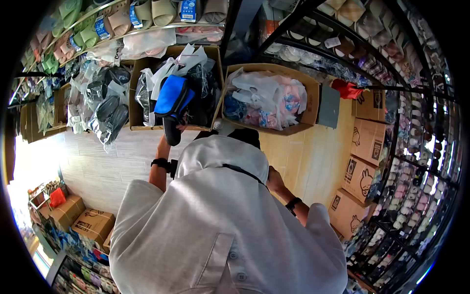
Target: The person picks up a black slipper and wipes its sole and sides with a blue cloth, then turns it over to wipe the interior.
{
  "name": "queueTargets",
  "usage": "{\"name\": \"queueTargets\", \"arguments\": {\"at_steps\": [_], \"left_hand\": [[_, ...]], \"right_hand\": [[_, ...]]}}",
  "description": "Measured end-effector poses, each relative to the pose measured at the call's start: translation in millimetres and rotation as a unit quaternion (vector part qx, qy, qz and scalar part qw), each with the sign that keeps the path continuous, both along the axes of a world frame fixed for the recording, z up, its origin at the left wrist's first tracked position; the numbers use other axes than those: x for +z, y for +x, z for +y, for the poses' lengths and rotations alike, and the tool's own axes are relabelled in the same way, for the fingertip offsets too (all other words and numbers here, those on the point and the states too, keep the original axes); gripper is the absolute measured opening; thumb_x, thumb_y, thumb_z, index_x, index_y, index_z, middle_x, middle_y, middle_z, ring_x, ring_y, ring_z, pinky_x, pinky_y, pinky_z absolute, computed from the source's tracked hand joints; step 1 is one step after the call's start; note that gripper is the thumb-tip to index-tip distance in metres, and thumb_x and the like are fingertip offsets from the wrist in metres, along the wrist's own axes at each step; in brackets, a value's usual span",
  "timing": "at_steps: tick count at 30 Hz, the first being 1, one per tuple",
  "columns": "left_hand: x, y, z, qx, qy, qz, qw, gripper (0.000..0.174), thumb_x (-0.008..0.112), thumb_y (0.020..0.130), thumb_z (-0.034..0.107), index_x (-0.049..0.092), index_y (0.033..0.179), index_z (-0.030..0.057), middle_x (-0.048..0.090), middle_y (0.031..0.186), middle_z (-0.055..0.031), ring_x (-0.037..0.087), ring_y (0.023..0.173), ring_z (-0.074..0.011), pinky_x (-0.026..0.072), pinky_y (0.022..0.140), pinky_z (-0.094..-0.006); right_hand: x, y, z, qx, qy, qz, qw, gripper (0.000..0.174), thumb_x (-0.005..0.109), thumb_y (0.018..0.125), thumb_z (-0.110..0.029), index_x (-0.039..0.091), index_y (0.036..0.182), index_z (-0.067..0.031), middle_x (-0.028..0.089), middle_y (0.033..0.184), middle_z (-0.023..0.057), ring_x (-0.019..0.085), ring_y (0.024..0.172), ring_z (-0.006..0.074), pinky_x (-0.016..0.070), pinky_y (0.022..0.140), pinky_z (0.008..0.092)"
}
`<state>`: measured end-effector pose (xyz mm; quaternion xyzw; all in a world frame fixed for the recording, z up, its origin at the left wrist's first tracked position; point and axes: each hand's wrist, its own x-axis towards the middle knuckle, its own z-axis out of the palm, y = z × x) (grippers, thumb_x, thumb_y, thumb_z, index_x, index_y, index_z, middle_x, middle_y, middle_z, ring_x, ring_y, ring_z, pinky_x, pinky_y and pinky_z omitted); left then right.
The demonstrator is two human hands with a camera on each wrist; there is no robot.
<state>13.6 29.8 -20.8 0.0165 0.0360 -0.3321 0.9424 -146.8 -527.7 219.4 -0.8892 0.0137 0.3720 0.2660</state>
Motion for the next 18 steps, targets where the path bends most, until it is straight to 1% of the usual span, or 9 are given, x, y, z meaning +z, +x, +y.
{"name": "queueTargets", "arguments": {"at_steps": [2,3,5,6,7,9,12,16,18], "left_hand": [[-6.2,-14.6,-11.4,0.015,-0.001,-0.033,0.999,0.052,0.057,0.104,0.043,0.054,0.132,-0.0013,0.058,0.086,-0.0087,0.053,0.062,-0.018,0.0418,0.062,-0.0264],[2.3,-22.2,-12.2,0.018,0.002,-0.021,1.0,0.052,0.057,0.104,0.043,0.054,0.132,-0.0013,0.058,0.086,-0.0086,0.053,0.062,-0.018,0.0417,0.062,-0.0264],[20.5,-36.1,-13.8,0.025,0.003,0.004,1.0,0.052,0.057,0.104,0.042,0.054,0.132,-0.0014,0.057,0.086,-0.0086,0.053,0.062,-0.0179,0.0417,0.062,-0.0264],[27.2,-41.4,-12.5,0.029,0.008,0.019,0.999,0.052,0.057,0.104,0.042,0.054,0.132,-0.0015,0.057,0.086,-0.0086,0.053,0.062,-0.0178,0.0417,0.062,-0.0264],[33.6,-46.1,-12.6,0.034,0.011,0.028,0.999,0.052,0.057,0.104,0.042,0.054,0.132,-0.0016,0.057,0.086,-0.0085,0.053,0.062,-0.0178,0.0417,0.062,-0.0264],[42.6,-48.8,-10.5,0.037,0.016,0.035,0.999,0.052,0.057,0.105,0.042,0.054,0.131,-0.0017,0.057,0.086,-0.0085,0.053,0.062,-0.0177,0.0416,0.062,-0.0263],[50.3,-49.5,-11.0,0.043,0.019,0.039,0.998,0.051,0.057,0.105,0.042,0.054,0.131,-0.0018,0.057,0.086,-0.0084,0.053,0.062,-0.0175,0.0416,0.062,-0.0263],[56.7,-46.0,-10.8,0.044,0.018,0.036,0.998,0.051,0.057,0.105,0.042,0.054,0.131,-0.0021,0.057,0.086,-0.0083,0.053,0.062,-0.0174,0.0415,0.062,-0.0263],[58.9,-43.0,-11.0,0.045,0.018,0.036,0.998,0.051,0.057,0.105,0.042,0.054,0.131,-0.0022,0.057,0.086,-0.0082,0.052,0.062,-0.0173,0.0414,0.062,-0.0263]], "right_hand": [[7.1,-17.0,-10.8,-0.039,0.118,-0.084,0.989,0.046,0.066,0.097,-0.031,0.065,0.126,0.0048,0.07,0.121,0.0315,0.068,0.113,0.0478,0.0569,0.094,0.0493],[5.2,-20.7,-13.2,-0.043,0.119,-0.083,0.989,0.046,0.066,0.097,-0.031,0.065,0.126,0.0048,0.07,0.121,0.0315,0.068,0.113,0.0478,0.0569,0.094,0.0493],[2.3,-24.5,-22.3,-0.098,0.291,-0.038,0.951,0.043,0.071,0.094,-0.023,0.067,0.127,0.0041,0.072,0.124,0.0276,0.069,0.118,0.0417,0.0563,0.096,0.043],[2.2,-17.2,-20.0,-0.109,0.189,0.039,0.975,0.041,0.074,0.091,-0.018,0.067,0.126,0.003,0.073,0.126,0.0237,0.07,0.119,0.0365,0.0556,0.098,0.0393],[5.0,-12.5,-19.1,-0.11,0.19,0.038,0.975,0.041,0.074,0.091,-0.018,0.067,0.126,0.003,0.073,0.126,0.0237,0.07,0.119,0.0365,0.0556,0.098,0.0393],[30.9,6.1,-6.6,-0.007,0.193,-0.033,0.981,0.045,0.072,0.092,-0.02,0.066,0.13,0.0023,0.071,0.129,0.0237,0.069,0.12,0.0374,0.0552,0.1,0.0406],[32.5,24.5,-2.0,0.073,0.193,-0.038,0.978,0.049,0.072,0.091,-0.024,0.064,0.133,0.0004,0.068,0.133,0.025,0.068,0.12,0.04,0.0553,0.1,0.0431],[25.8,48.2,8.7,0.096,0.194,-0.058,0.975,0.053,0.078,0.089,-0.02,0.064,0.136,-0.0003,0.069,0.136,0.0203,0.066,0.126,0.0346,0.0514,0.106,0.0418],[27.8,60.9,20.8,0.139,0.109,-0.105,0.979,0.056,0.075,0.087,-0.03,0.063,0.135,-0.0031,0.068,0.131,0.026,0.066,0.119,0.0433,0.0537,0.101,0.0459]]}}
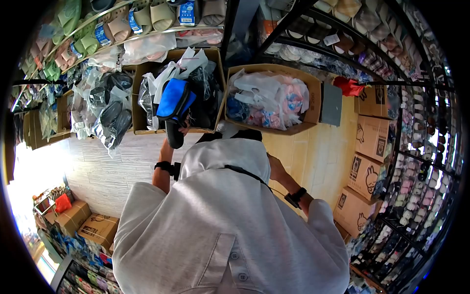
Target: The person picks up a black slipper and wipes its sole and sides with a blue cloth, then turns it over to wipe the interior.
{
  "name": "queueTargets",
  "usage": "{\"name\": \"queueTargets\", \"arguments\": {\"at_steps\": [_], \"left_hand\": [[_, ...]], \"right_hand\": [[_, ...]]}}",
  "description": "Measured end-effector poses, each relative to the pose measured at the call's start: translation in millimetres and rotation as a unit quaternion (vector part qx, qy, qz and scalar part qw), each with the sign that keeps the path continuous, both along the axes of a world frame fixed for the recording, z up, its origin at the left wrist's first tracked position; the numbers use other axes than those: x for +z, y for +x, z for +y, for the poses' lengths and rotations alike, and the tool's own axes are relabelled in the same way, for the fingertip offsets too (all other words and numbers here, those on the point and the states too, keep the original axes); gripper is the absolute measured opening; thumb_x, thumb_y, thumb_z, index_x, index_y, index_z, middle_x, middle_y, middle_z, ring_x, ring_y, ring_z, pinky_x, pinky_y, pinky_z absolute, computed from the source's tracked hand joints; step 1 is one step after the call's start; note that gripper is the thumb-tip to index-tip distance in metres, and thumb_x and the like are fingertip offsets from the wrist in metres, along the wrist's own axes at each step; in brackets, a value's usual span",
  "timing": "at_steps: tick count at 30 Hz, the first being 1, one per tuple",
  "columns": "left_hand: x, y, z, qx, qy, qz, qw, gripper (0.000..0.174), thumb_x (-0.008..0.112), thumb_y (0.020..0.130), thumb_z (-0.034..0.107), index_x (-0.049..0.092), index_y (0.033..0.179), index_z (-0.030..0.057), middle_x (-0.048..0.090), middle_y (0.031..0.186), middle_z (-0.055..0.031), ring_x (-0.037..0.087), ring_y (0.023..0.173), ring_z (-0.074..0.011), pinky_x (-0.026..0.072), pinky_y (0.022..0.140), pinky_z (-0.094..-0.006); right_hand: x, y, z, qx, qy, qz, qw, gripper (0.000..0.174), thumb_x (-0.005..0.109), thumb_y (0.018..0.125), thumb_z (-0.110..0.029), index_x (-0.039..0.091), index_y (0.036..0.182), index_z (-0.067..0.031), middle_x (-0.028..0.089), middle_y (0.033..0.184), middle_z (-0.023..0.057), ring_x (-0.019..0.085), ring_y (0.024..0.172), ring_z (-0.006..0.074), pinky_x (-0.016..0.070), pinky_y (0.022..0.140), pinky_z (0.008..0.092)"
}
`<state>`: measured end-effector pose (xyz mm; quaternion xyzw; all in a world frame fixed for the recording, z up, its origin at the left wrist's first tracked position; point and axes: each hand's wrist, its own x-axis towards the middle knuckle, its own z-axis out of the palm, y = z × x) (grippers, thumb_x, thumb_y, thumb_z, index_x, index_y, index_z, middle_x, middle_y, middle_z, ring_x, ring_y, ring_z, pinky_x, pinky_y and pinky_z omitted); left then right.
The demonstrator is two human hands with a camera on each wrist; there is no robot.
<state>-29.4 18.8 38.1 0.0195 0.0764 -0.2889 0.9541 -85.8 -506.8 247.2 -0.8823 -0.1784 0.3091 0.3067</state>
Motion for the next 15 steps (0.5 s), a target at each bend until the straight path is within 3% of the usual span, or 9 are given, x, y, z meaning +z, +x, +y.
{"name": "queueTargets", "arguments": {"at_steps": [4,6,7,10,12,15], "left_hand": [[2.0,3.9,-3.3,0.008,-0.003,-0.001,1.0,0.051,0.056,0.105,0.041,0.054,0.131,-0.0024,0.057,0.085,-0.0081,0.052,0.062,-0.0171,0.0414,0.062,-0.0263],[2.8,5.8,-5.2,0.012,-0.005,-0.001,1.0,0.051,0.056,0.105,0.041,0.054,0.131,-0.0025,0.057,0.085,-0.008,0.052,0.062,-0.017,0.0413,0.062,-0.0263],[3.3,7.5,-5.4,0.014,-0.006,-0.001,1.0,0.051,0.056,0.105,0.041,0.054,0.131,-0.0026,0.057,0.085,-0.008,0.052,0.062,-0.017,0.0413,0.062,-0.0263],[4.8,10.4,-6.4,0.019,-0.009,-0.002,1.0,0.051,0.056,0.105,0.041,0.054,0.131,-0.0028,0.057,0.085,-0.0079,0.052,0.062,-0.0168,0.0412,0.062,-0.0262],[6.0,13.3,-8.0,0.02,-0.011,-0.003,1.0,0.051,0.056,0.105,0.041,0.054,0.131,-0.0029,0.057,0.085,-0.0078,0.052,0.062,-0.0167,0.0412,0.062,-0.0262],[8.3,22.1,-10.6,0.02,-0.015,-0.006,1.0,0.051,0.056,0.105,0.041,0.054,0.131,-0.003,0.056,0.085,-0.0077,0.052,0.062,-0.0166,0.0411,0.062,-0.0262]], "right_hand": [[11.0,13.3,6.8,-0.005,-0.054,0.055,0.997,0.056,0.075,0.087,-0.032,0.064,0.134,-0.0032,0.07,0.126,0.0252,0.066,0.117,0.0429,0.054,0.099,0.046],[6.6,13.8,0.0,0.024,0.106,0.076,0.991,0.053,0.074,0.087,-0.033,0.066,0.13,-0.0032,0.071,0.124,0.0245,0.067,0.115,0.0427,0.055,0.096,0.0466],[4.3,16.4,-3.8,0.027,0.106,0.075,0.991,0.053,0.074,0.087,-0.033,0.066,0.13,-0.0032,0.071,0.124,0.0245,0.067,0.115,0.0427,0.055,0.096,0.0466],[17.6,27.9,2.7,0.069,0.063,0.094,0.991,0.051,0.075,0.085,-0.033,0.068,0.126,-0.0035,0.071,0.124,0.0238,0.067,0.114,0.0417,0.0556,0.095,0.0467],[16.8,28.9,7.3,0.022,0.019,0.092,0.995,0.05,0.076,0.084,-0.032,0.068,0.125,-0.0033,0.072,0.121,0.0242,0.068,0.114,0.0413,0.0554,0.095,0.0463],[12.6,28.2,12.8,0.027,-0.055,0.046,0.997,0.049,0.074,0.086,-0.033,0.068,0.123,-0.003,0.074,0.114,0.0236,0.07,0.106,0.0432,0.0566,0.092,0.0473]]}}
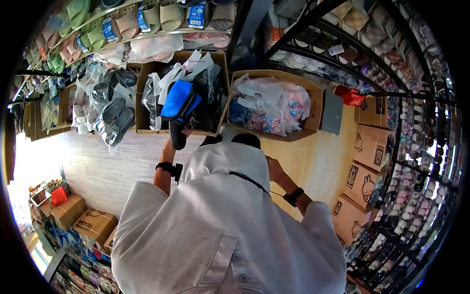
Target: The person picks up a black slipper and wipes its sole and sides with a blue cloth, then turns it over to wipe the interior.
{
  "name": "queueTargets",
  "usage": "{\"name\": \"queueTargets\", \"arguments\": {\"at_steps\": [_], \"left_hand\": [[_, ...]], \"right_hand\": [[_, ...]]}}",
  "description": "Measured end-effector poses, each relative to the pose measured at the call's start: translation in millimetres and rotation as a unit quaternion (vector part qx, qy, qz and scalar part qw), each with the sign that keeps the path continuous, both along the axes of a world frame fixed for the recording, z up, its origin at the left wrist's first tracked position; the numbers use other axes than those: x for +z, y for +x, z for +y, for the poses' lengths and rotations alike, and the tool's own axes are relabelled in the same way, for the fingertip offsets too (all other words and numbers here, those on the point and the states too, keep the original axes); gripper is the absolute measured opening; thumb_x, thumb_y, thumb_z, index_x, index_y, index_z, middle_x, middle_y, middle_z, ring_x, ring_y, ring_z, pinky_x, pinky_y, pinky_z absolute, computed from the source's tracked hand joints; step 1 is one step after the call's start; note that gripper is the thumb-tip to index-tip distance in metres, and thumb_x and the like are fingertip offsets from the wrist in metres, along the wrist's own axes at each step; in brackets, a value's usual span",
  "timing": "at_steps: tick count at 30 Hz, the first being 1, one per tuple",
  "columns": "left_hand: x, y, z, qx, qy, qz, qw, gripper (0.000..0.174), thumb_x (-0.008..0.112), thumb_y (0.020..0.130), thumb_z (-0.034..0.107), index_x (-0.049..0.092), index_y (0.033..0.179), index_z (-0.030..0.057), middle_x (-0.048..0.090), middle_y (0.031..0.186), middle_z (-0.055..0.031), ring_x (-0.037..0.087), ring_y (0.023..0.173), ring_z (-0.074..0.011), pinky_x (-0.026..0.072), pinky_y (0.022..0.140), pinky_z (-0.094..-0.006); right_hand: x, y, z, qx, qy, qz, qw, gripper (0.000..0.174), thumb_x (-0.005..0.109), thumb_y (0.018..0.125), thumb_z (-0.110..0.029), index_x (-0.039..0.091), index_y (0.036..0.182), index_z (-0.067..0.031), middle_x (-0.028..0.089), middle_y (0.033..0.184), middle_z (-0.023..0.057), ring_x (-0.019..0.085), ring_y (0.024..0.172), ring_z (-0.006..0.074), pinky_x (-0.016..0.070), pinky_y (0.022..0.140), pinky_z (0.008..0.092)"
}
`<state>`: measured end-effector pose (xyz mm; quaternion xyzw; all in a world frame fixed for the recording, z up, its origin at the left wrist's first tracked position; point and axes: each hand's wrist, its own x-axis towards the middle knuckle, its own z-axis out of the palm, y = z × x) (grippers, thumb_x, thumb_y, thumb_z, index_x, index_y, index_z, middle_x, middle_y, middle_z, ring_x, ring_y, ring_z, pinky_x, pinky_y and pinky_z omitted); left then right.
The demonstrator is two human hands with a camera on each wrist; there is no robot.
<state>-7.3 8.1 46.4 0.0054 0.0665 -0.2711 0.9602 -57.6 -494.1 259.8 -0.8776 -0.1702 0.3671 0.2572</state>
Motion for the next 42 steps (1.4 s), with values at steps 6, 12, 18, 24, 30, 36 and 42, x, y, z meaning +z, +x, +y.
{"name": "queueTargets", "arguments": {"at_steps": [6,12,18,24,30,36,42], "left_hand": [[5.5,7.6,-4.7,-0.002,-0.009,0.0,1.0,0.051,0.056,0.105,0.04,0.054,0.131,-0.0034,0.056,0.085,-0.0076,0.052,0.062,-0.0163,0.041,0.062,-0.0262],[9.1,-4.2,0.5,-0.008,-0.007,0.013,1.0,0.051,0.056,0.105,0.04,0.054,0.13,-0.0037,0.056,0.085,-0.0074,0.052,0.062,-0.016,0.0409,0.062,-0.0261],[15.3,-8.6,1.6,-0.01,-0.006,0.018,1.0,0.05,0.056,0.105,0.04,0.054,0.13,-0.0041,0.056,0.084,-0.0072,0.052,0.062,-0.0158,0.0408,0.061,-0.0261],[24.7,-8.0,4.2,-0.02,-0.004,0.019,1.0,0.05,0.056,0.105,0.039,0.054,0.13,-0.0044,0.056,0.084,-0.007,0.052,0.062,-0.0155,0.0406,0.061,-0.0261],[29.5,-5.7,5.6,-0.025,-0.004,0.021,0.999,0.05,0.056,0.105,0.039,0.054,0.13,-0.0048,0.055,0.084,-0.0068,0.052,0.062,-0.0152,0.0405,0.061,-0.026],[30.1,18.9,-0.6,-0.05,-0.032,-0.002,0.998,0.05,0.056,0.106,0.038,0.054,0.13,-0.0051,0.055,0.084,-0.0066,0.051,0.062,-0.0149,0.0404,0.061,-0.026],[120.0,20.8,-22.4,0.004,0.165,0.095,0.982,0.048,0.054,0.107,0.035,0.051,0.133,-0.0057,0.054,0.084,-0.0055,0.051,0.063,-0.0128,0.0408,0.062,-0.026]], "right_hand": [[-25.1,-43.6,-32.6,-0.128,0.086,0.118,0.981,0.059,0.073,0.089,-0.039,0.065,0.137,-0.0049,0.076,0.116,0.0209,0.075,0.1,0.0391,0.0582,0.089,0.0466],[17.5,-50.5,-28.1,-0.168,0.091,0.192,0.963,0.06,0.067,0.095,-0.043,0.065,0.136,0.001,0.078,0.112,0.0189,0.076,0.095,0.0288,0.0594,0.083,0.0391],[57.4,-23.6,-3.0,-0.19,-0.073,0.392,0.897,0.063,0.062,0.101,-0.043,0.056,0.149,-0.0012,0.076,0.119,0.0177,0.074,0.103,0.0253,0.0581,0.087,0.0365],[5.1,-73.4,-20.3,-0.289,0.162,0.284,0.9,0.058,0.065,0.102,-0.033,0.055,0.149,-0.0001,0.072,0.132,0.019,0.068,0.12,0.0262,0.0536,0.102,0.0387],[16.6,-70.8,-10.1,-0.201,0.08,0.239,0.947,0.042,0.055,0.108,-0.025,0.061,0.138,0.0027,0.069,0.133,0.0149,0.063,0.119,0.0189,0.0507,0.103,0.0366],[72.0,-53.0,-4.3,-0.146,-0.054,0.227,0.961,0.037,0.053,0.108,-0.025,0.07,0.121,0.0049,0.075,0.109,0.0124,0.067,0.099,0.0166,0.0551,0.09,0.0377],[59.2,-119.6,-58.6,-0.491,0.297,0.327,0.751,0.044,0.05,0.11,-0.036,0.071,0.125,-0.0004,0.075,0.115,0.0088,0.069,0.105,0.0174,0.055,0.097,0.0352]]}}
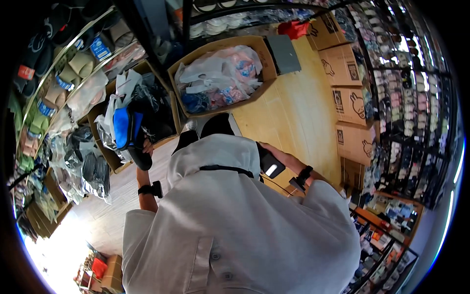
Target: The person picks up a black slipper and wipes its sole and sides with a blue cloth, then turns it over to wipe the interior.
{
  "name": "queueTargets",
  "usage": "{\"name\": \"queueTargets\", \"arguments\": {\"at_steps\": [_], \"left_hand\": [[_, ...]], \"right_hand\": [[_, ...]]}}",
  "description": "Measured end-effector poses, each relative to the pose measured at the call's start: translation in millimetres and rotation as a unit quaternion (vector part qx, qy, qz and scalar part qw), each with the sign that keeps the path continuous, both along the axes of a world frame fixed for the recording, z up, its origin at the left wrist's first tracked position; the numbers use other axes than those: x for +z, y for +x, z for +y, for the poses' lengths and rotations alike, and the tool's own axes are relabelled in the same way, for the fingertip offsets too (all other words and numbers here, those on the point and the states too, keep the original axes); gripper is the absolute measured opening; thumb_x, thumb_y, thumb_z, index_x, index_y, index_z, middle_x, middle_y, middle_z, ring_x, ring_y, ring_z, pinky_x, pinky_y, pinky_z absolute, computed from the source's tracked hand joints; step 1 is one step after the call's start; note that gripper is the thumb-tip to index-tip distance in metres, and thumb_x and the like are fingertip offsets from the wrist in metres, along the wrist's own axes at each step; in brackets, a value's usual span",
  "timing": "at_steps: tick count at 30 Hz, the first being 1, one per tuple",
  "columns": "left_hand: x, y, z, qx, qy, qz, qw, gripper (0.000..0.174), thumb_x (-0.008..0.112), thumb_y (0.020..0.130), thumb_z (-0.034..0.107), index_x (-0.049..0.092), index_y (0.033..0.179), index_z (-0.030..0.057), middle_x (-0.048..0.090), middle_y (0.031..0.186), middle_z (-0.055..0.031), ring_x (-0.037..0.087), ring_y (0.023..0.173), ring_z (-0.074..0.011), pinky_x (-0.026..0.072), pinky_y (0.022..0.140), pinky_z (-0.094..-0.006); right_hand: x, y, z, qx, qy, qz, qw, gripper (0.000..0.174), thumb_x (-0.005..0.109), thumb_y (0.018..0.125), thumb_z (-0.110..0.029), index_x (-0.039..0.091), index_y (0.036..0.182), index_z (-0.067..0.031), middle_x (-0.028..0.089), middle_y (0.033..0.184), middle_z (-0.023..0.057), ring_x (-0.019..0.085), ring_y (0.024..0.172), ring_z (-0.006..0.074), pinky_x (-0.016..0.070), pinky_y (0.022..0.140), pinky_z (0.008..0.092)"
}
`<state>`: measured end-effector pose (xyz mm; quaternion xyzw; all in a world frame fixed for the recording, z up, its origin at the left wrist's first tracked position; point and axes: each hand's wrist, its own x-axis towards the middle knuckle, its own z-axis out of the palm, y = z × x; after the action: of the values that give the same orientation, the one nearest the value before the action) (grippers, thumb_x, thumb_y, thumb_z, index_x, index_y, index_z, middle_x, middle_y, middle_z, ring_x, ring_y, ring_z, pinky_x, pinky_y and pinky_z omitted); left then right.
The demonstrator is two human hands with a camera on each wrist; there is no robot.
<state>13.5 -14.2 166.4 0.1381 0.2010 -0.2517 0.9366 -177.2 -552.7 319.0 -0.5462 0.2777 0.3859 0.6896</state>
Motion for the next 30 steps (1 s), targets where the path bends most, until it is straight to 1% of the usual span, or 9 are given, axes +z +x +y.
{"name": "queueTargets", "arguments": {"at_steps": [2,10,14,16,18,19,20,24,30], "left_hand": [[-41.4,8.1,8.8,-0.043,-0.134,-0.12,0.983,0.046,0.053,0.108,0.034,0.052,0.133,-0.0047,0.055,0.086,-0.0054,0.051,0.064,-0.0126,0.0415,0.063,-0.0257],[-31.8,8.7,10.7,-0.039,-0.148,-0.073,0.985,0.042,0.053,0.108,0.03,0.054,0.132,-0.0051,0.055,0.089,-0.0065,0.051,0.066,-0.0122,0.0423,0.064,-0.0258],[-39.9,12.3,7.1,-0.038,-0.155,-0.078,0.984,0.042,0.053,0.108,0.03,0.053,0.131,-0.0049,0.054,0.088,-0.0062,0.051,0.066,-0.0121,0.0422,0.065,-0.0262],[-45.4,9.8,9.5,-0.034,-0.151,-0.076,0.985,0.042,0.055,0.107,0.03,0.053,0.131,-0.0048,0.056,0.089,-0.0075,0.051,0.065,-0.0121,0.0427,0.064,-0.0264],[-44.8,11.9,10.8,-0.033,-0.15,-0.077,0.985,0.042,0.056,0.106,0.03,0.053,0.13,-0.0048,0.057,0.09,-0.0082,0.051,0.065,-0.0121,0.0429,0.064,-0.0265],[-46.8,11.2,11.3,-0.035,-0.154,-0.078,0.984,0.041,0.054,0.107,0.029,0.055,0.129,-0.0053,0.056,0.089,-0.0073,0.051,0.065,-0.0124,0.0422,0.065,-0.0262],[-46.1,10.4,11.2,-0.037,-0.157,-0.078,0.984,0.04,0.052,0.108,0.028,0.056,0.129,-0.0058,0.056,0.089,-0.0064,0.051,0.066,-0.0127,0.0414,0.066,-0.026],[-47.4,7.6,13.4,-0.028,-0.137,-0.09,0.986,0.036,0.05,0.108,0.026,0.055,0.127,-0.0048,0.055,0.09,-0.0058,0.051,0.071,-0.0131,0.0419,0.07,-0.0258],[-59.8,-15.9,19.3,-0.002,-0.049,-0.086,0.995,0.031,0.048,0.109,0.023,0.054,0.124,-0.0032,0.054,0.093,-0.005,0.052,0.078,-0.0136,0.0427,0.076,-0.0257]], "right_hand": [[4.3,-12.9,-0.4,-0.092,0.015,-0.005,0.996,0.045,0.051,0.11,-0.038,0.071,0.126,-0.001,0.075,0.116,0.0085,0.07,0.105,0.0179,0.0553,0.097,0.0352],[-30.7,-22.3,9.9,-0.367,0.25,0.057,0.894,0.048,0.048,0.111,-0.043,0.071,0.127,-0.0037,0.076,0.119,0.0131,0.073,0.103,0.0257,0.0553,0.102,0.0352],[-64.4,-15.1,5.6,-0.297,0.198,0.188,0.915,0.054,0.046,0.111,-0.047,0.067,0.136,-0.0045,0.074,0.129,0.0139,0.07,0.115,0.0256,0.0513,0.108,0.0357],[-65.6,-3.9,24.9,-0.155,-0.047,-0.014,0.987,0.06,0.051,0.107,-0.054,0.069,0.135,-0.0045,0.076,0.123,0.0145,0.072,0.109,0.0292,0.0553,0.102,0.0375],[-128.0,-27.8,4.2,-0.177,-0.065,0.014,0.982,0.067,0.063,0.099,-0.056,0.066,0.14,-0.002,0.077,0.117,0.0208,0.075,0.103,0.0362,0.0591,0.093,0.0416],[-138.1,-29.4,-7.1,0.052,-0.215,-0.059,0.973,0.067,0.066,0.096,-0.051,0.063,0.14,0.0,0.076,0.115,0.0243,0.075,0.102,0.0403,0.0595,0.09,0.0445],[-139.1,-24.8,-9.4,0.277,-0.348,-0.127,0.887,0.068,0.07,0.093,-0.046,0.06,0.141,0.0021,0.076,0.113,0.0279,0.075,0.1,0.0445,0.0598,0.088,0.0474],[-108.1,-5.2,10.5,0.274,-0.407,-0.182,0.852,0.042,0.069,0.088,-0.032,0.068,0.106,0.0051,0.074,0.107,0.0302,0.072,0.098,0.0506,0.058,0.088,0.0541],[-40.5,29.0,14.0,0.358,-0.162,-0.302,0.868,0.056,0.071,0.091,-0.035,0.063,0.129,0.0057,0.076,0.112,0.0256,0.073,0.103,0.0423,0.0581,0.092,0.0461]]}}
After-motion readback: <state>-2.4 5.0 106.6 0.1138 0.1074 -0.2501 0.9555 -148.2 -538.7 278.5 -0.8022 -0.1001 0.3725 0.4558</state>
